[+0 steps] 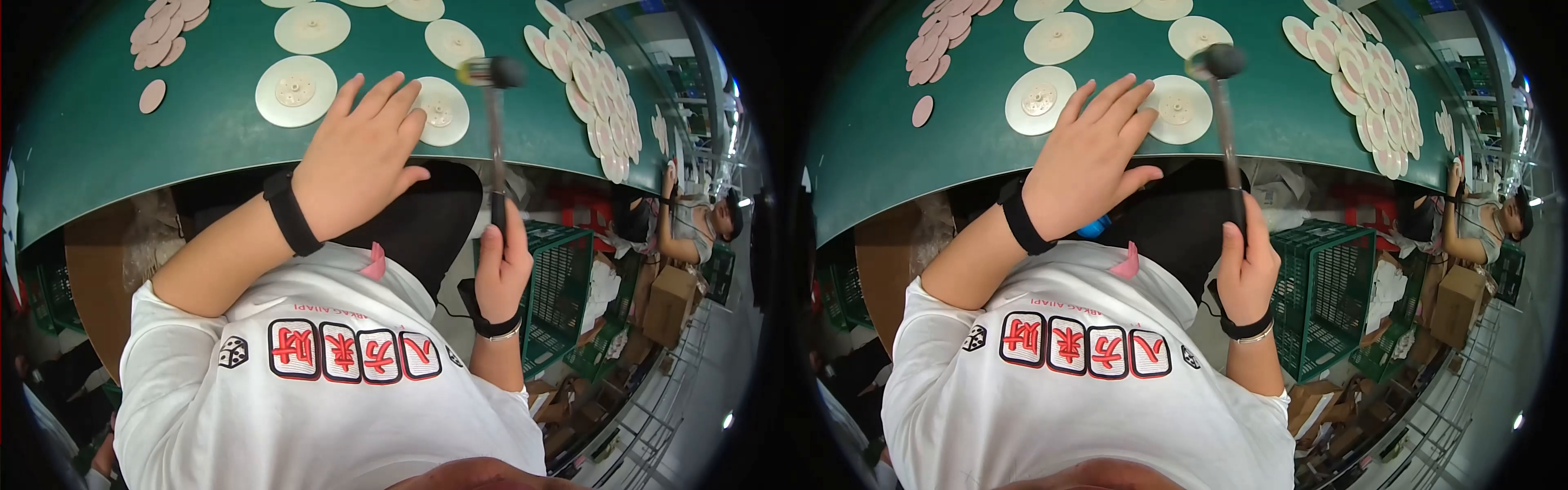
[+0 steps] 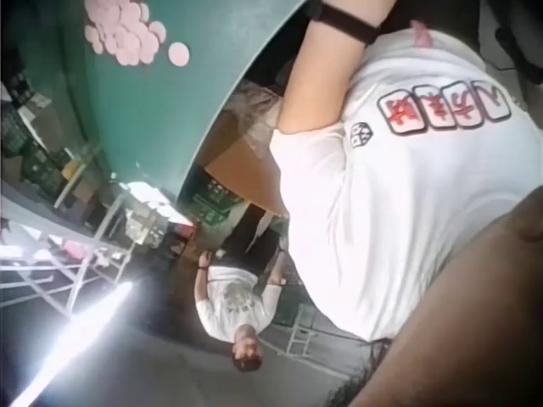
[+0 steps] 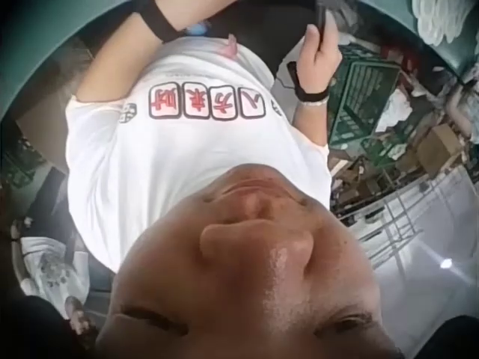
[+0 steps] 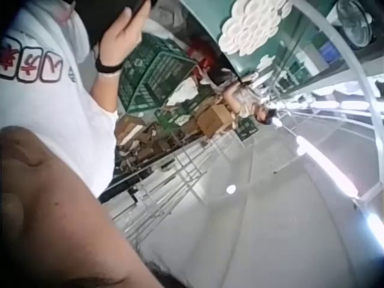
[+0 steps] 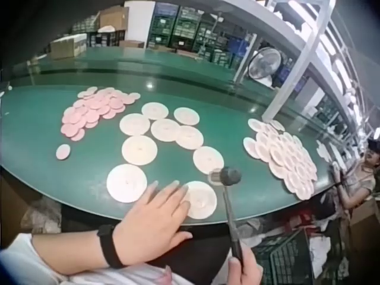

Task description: The person hammers a white plastic disc, positions a pink circular pad on top, and presses it on by hand. They then place the assembled unit on the table and repeat the process.

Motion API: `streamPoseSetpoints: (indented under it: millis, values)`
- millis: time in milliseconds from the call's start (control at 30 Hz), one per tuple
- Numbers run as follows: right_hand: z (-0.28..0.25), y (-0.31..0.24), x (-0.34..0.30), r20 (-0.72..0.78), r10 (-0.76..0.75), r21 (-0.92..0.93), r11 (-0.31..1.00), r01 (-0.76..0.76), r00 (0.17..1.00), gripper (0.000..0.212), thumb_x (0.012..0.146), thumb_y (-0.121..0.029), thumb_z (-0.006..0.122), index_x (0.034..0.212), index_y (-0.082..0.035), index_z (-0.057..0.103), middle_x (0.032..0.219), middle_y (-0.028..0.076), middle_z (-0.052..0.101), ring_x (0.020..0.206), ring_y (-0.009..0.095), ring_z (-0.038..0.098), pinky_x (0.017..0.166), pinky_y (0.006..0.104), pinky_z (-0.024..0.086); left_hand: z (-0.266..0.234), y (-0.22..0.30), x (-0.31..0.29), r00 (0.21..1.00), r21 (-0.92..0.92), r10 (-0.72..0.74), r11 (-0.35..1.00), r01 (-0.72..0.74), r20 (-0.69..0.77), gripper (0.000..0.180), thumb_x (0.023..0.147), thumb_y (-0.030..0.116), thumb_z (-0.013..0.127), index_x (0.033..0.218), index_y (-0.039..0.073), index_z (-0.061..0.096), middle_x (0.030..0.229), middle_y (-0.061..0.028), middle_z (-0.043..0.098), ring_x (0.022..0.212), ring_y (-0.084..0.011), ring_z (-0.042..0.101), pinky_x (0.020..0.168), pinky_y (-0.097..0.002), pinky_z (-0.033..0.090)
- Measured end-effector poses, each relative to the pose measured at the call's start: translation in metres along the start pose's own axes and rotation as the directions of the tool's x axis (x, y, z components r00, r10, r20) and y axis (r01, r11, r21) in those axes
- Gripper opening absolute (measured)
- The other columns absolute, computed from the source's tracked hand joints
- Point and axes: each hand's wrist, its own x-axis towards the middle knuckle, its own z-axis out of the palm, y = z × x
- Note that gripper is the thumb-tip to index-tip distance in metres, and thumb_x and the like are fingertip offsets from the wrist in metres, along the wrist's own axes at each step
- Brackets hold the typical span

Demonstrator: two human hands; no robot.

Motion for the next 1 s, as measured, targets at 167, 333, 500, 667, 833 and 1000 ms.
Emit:
streamPoseSetpoints:
  millis: [167,333,500,667,833,1000]
  values:
    - [0.008,0.008,-0.005,-0.043,-0.076,-0.089,0.993,0.072,0.996,0.037,0.105,-0.008,0.055,0.14,0.003,0.055,0.085,0.01,0.066,0.069,0.013,0.061,0.065,0.0255,0.049,0.012,-0.004,-0.007,0.999,0.073,0.026,0.997,-0.029,0.039,0.066,0.086,0.036,0.076,0.14,0.005,0.053,0.149,-0.0145,0.05,0.144,-0.0306,0.041,0.12,-0.0534,0.029]
    - [0.005,-0.002,-0.016,-0.092,-0.053,-0.049,0.998,0.048,0.994,0.038,0.104,-0.008,0.055,0.141,0.001,0.054,0.087,0.018,0.068,0.068,0.019,0.064,0.066,0.0294,0.051,0.01,-0.005,-0.006,0.998,0.075,0.018,0.997,-0.023,0.066,0.066,0.086,0.037,0.077,0.141,0.007,0.053,0.15,-0.0133,0.05,0.144,-0.03,0.041,0.121,-0.0536,0.028]
    - [0.019,0.015,-0.01,-0.023,-0.071,-0.211,0.975,0.065,0.997,0.036,0.104,-0.008,0.055,0.14,-0.001,0.055,0.088,0.02,0.068,0.071,0.02,0.065,0.068,0.0304,0.052,0.006,0.01,-0.009,0.995,0.019,-0.007,1.0,0.005,0.104,0.067,0.084,0.035,0.078,0.14,0.008,0.054,0.15,-0.0123,0.05,0.143,-0.0297,0.042,0.12,-0.0545,0.029]
    - [-0.001,-0.002,0.003,0.055,0.027,-0.174,0.985,-0.017,0.998,0.036,0.104,-0.01,0.056,0.139,-0.002,0.056,0.091,0.018,0.069,0.073,0.022,0.065,0.068,0.0311,0.053,-0.002,0.014,-0.007,0.979,-0.297,0.1,0.954,-0.043,0.18,0.068,0.083,0.031,0.08,0.141,0.008,0.053,0.152,-0.0118,0.049,0.143,-0.0296,0.042,0.119,-0.0554,0.028]
    - [-0.008,0.003,-0.005,-0.001,0.027,0.008,1.0,-0.027,1.0,0.037,0.104,-0.01,0.056,0.14,0.001,0.056,0.092,0.015,0.07,0.073,0.019,0.063,0.067,0.0285,0.052,0.008,-0.006,0.005,0.998,-0.059,0.056,0.997,-0.055,0.011,0.07,0.083,0.029,0.08,0.143,0.008,0.051,0.153,-0.0113,0.048,0.144,-0.029,0.041,0.12,-0.055,0.027]
    - [0.007,0.011,-0.013,-0.129,0.002,-0.083,0.996,-0.013,0.992,0.039,0.104,-0.009,0.057,0.141,0.003,0.055,0.093,0.011,0.07,0.075,0.009,0.058,0.068,0.0241,0.05,0.018,-0.007,0.0,0.997,0.069,0.045,0.996,-0.05,0.068,0.074,0.082,0.028,0.081,0.145,0.008,0.049,0.153,-0.0109,0.047,0.144,-0.0287,0.041,0.121,-0.0545,0.027]
